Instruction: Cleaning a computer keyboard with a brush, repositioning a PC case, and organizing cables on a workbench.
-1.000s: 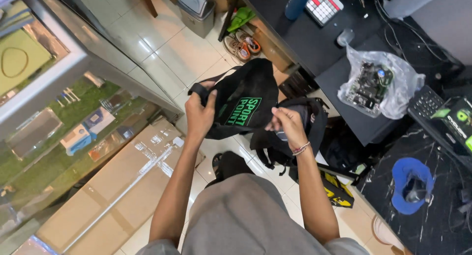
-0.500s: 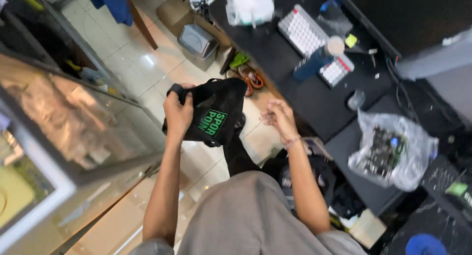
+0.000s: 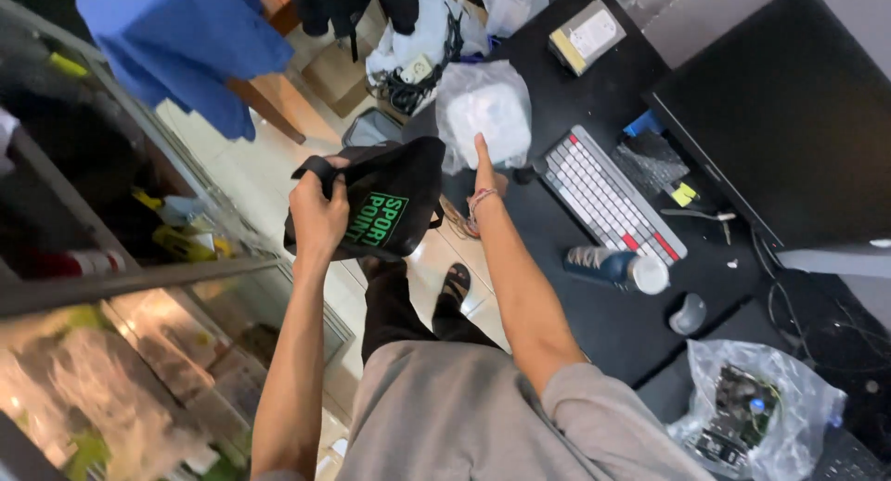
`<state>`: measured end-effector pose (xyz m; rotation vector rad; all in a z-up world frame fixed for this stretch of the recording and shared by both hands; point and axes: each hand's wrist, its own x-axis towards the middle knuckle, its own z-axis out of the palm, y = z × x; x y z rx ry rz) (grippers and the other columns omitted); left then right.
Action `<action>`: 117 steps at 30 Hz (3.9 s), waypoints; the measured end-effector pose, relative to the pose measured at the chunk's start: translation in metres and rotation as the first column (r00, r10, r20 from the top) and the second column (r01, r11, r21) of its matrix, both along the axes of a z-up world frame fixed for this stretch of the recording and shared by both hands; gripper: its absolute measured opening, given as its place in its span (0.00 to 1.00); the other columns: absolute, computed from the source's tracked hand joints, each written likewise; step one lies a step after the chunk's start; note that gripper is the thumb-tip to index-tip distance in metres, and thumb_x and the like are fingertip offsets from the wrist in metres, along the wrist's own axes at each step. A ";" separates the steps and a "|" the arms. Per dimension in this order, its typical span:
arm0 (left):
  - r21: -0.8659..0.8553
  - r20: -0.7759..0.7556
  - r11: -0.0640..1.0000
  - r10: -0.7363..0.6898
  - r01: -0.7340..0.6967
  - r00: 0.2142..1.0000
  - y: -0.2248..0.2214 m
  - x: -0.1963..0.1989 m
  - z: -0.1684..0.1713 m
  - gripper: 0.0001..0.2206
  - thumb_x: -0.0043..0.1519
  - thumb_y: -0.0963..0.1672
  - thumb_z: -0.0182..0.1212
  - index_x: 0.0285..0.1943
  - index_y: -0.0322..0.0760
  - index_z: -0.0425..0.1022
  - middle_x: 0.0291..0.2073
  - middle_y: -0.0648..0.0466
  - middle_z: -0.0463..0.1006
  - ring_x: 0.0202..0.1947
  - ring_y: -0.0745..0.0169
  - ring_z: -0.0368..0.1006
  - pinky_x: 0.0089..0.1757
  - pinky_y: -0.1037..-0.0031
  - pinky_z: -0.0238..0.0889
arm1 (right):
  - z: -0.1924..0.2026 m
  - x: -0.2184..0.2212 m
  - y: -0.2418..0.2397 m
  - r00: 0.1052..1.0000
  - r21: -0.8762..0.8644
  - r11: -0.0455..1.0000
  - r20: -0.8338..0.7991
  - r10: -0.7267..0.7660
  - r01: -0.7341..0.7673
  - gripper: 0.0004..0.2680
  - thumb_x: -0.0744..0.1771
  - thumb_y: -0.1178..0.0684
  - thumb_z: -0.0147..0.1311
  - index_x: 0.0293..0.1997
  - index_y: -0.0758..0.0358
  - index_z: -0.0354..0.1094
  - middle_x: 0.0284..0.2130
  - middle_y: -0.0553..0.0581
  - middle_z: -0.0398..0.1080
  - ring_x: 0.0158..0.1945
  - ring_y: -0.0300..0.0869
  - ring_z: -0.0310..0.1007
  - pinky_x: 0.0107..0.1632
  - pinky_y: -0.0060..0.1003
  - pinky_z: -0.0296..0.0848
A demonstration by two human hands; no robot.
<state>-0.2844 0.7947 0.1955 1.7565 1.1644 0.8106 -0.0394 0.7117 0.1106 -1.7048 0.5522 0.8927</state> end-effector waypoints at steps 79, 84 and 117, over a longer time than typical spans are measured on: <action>0.225 0.132 0.828 -0.549 0.514 0.826 0.294 0.196 0.034 0.11 0.54 0.33 0.64 0.42 0.34 0.82 0.39 0.43 0.83 0.46 0.37 0.80 0.49 0.52 0.71 | 0.015 0.108 0.229 0.969 0.803 0.596 -0.129 0.212 -0.023 0.09 0.68 0.51 0.62 0.53 0.44 0.74 0.43 0.55 0.80 0.43 0.49 0.84 0.56 0.55 0.82; 0.109 -0.069 0.717 -0.686 0.689 0.725 0.316 0.214 0.057 0.12 0.67 0.39 0.62 0.59 0.27 0.78 0.55 0.42 0.75 0.51 0.35 0.79 0.45 0.55 0.78 | 0.065 0.111 0.272 0.938 0.739 0.581 0.232 0.258 -0.342 0.13 0.73 0.48 0.51 0.68 0.48 0.65 0.51 0.50 0.72 0.49 0.39 0.75 0.54 0.35 0.75; 0.617 0.250 0.572 -0.794 0.541 0.554 0.473 0.463 0.083 0.06 0.74 0.42 0.55 0.44 0.38 0.73 0.35 0.56 0.81 0.32 0.62 0.76 0.35 0.72 0.65 | 0.175 0.305 0.398 -0.420 -0.389 0.896 0.865 0.276 -0.213 0.03 0.72 0.62 0.60 0.46 0.70 0.80 0.38 0.61 0.75 0.40 0.49 0.78 0.43 0.42 0.78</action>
